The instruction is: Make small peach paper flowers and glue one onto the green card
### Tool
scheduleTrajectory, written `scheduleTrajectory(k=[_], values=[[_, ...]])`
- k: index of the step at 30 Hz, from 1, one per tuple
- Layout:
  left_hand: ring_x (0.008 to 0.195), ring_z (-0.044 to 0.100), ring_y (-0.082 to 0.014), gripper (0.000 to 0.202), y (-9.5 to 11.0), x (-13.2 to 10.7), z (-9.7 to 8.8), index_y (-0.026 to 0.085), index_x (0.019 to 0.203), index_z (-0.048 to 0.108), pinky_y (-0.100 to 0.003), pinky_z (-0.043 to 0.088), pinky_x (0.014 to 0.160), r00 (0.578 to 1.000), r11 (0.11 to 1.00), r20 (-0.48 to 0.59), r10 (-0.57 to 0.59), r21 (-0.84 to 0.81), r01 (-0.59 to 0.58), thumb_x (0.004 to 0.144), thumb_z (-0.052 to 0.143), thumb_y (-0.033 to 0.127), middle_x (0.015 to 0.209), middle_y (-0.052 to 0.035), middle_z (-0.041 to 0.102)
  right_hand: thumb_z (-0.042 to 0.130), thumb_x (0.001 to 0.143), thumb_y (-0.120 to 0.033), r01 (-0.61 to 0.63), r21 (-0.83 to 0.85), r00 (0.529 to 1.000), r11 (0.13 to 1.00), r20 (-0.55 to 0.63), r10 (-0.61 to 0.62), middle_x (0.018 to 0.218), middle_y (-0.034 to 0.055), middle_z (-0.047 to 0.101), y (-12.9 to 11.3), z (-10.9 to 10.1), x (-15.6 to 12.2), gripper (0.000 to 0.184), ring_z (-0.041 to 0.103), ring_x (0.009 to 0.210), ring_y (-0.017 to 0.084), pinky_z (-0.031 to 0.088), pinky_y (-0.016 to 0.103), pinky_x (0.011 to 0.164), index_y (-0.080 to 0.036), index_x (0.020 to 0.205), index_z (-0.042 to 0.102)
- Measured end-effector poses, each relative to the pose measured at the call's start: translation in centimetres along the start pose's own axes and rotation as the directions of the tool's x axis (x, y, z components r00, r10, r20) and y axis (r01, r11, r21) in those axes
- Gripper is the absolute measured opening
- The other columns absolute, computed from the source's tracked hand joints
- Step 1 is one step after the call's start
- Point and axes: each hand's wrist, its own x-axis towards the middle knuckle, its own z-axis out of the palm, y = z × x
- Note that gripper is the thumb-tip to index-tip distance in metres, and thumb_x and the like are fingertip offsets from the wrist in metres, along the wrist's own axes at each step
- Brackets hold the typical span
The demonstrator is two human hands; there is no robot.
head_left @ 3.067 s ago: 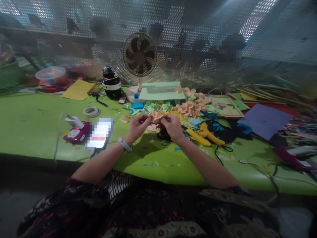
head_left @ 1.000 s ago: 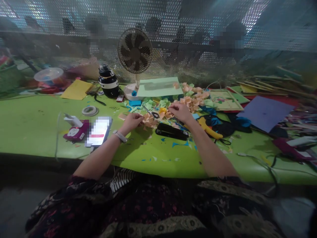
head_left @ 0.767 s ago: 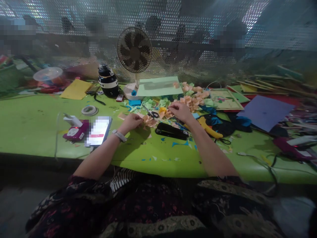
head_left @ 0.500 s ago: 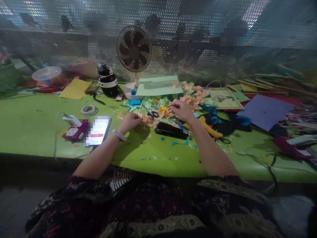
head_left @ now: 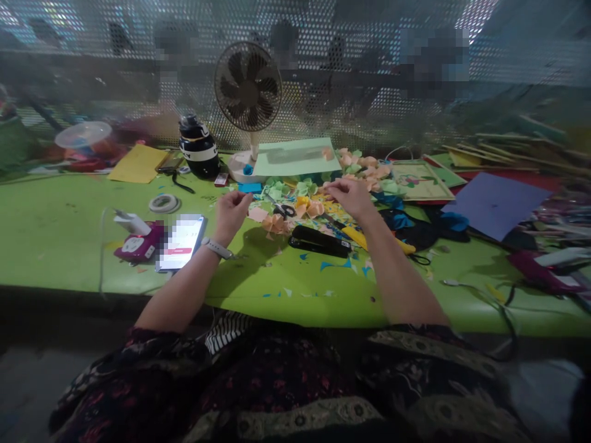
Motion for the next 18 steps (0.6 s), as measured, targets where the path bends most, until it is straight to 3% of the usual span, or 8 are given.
scheduleTrajectory(k=[2,4,7,9,13,15,18], values=[[0.055,0.052,-0.012,0.025,-0.6,0.4,-0.1,0.018,0.072,0.061,-0.023,0.04,0.055,0.999,0.999,-0.026,0.019,0.026,-0.019,0.085,0.057,0.038,0.059,0.0005,0.058,0.063,0.083,-0.032,-0.007,0.039,1.0,0.999,-0.017,0.008,0.078,0.0052,0.075,0.7,-0.1,0.3,0.018,0.074,0.073,0.022,0.059,0.035,0.07,-0.017,0.085,0.072],[0.063,0.058,-0.014,0.02,-1.5,0.8,-0.2,0.017,0.081,0.065,-0.024,0.044,0.062,0.998,0.986,-0.016,0.064,0.157,-0.061,0.086,0.057,0.034,0.072,-0.0029,0.066,0.065,0.083,-0.033,-0.012,0.051,1.0,0.999,-0.028,0.014,0.076,0.0049,0.074,1.3,-0.1,0.6,0.018,0.074,0.073,0.022,0.059,0.034,0.07,-0.017,0.086,0.072],[0.083,0.065,-0.0202,0.025,-3.0,1.3,-0.3,0.017,0.1,0.069,-0.03,0.048,0.074,0.993,0.889,0.067,0.094,0.443,-0.115,0.081,0.068,0.034,0.1,-0.0101,0.071,0.065,0.082,-0.033,-0.009,0.043,1.0,0.999,-0.022,0.01,0.074,0.005,0.074,1.5,-0.1,0.7,0.018,0.074,0.072,0.022,0.059,0.034,0.069,-0.017,0.084,0.072],[0.092,0.066,-0.0243,0.027,-3.7,1.7,-0.4,0.015,0.104,0.069,-0.034,0.05,0.081,0.992,0.847,0.097,0.084,0.517,-0.123,0.081,0.069,0.029,0.109,-0.0142,0.069,0.065,0.082,-0.033,0.004,0.048,1.0,0.999,-0.022,-0.003,0.074,0.0053,0.074,1.1,-0.3,0.6,0.017,0.074,0.072,0.023,0.059,0.036,0.069,-0.017,0.082,0.071],[0.091,0.065,-0.0204,0.022,-3.8,2.5,-0.6,0.013,0.107,0.068,-0.032,0.052,0.082,0.975,0.901,-0.028,0.219,0.389,-0.191,0.087,0.057,0.015,0.11,-0.0136,0.067,0.066,0.081,-0.033,0.006,0.094,0.996,0.996,-0.084,0.002,0.076,0.0055,0.074,-0.1,-1.1,0.3,0.017,0.074,0.072,0.023,0.06,0.038,0.072,-0.017,0.083,0.07],[0.092,0.065,-0.0177,0.024,-3.3,2.9,-1.0,0.016,0.108,0.066,-0.028,0.052,0.079,0.943,0.928,-0.156,0.294,0.281,-0.243,0.088,0.053,0.012,0.109,-0.011,0.066,0.067,0.081,-0.033,-0.004,0.123,0.994,0.992,-0.108,0.017,0.075,0.0051,0.074,-0.6,-1.4,0.3,0.016,0.074,0.071,0.022,0.06,0.037,0.071,-0.017,0.082,0.07],[0.098,0.064,-0.017,0.028,-2.3,3.2,-1.8,0.019,0.108,0.065,-0.027,0.053,0.081,0.892,0.944,-0.326,0.314,0.207,-0.257,0.087,0.052,0.008,0.111,-0.0086,0.066,0.067,0.08,-0.03,-0.013,0.14,0.993,0.99,-0.117,0.03,0.071,0.0042,0.073,-1.0,-1.5,0.3,0.013,0.073,0.07,0.022,0.061,0.037,0.07,-0.018,0.077,0.069]])
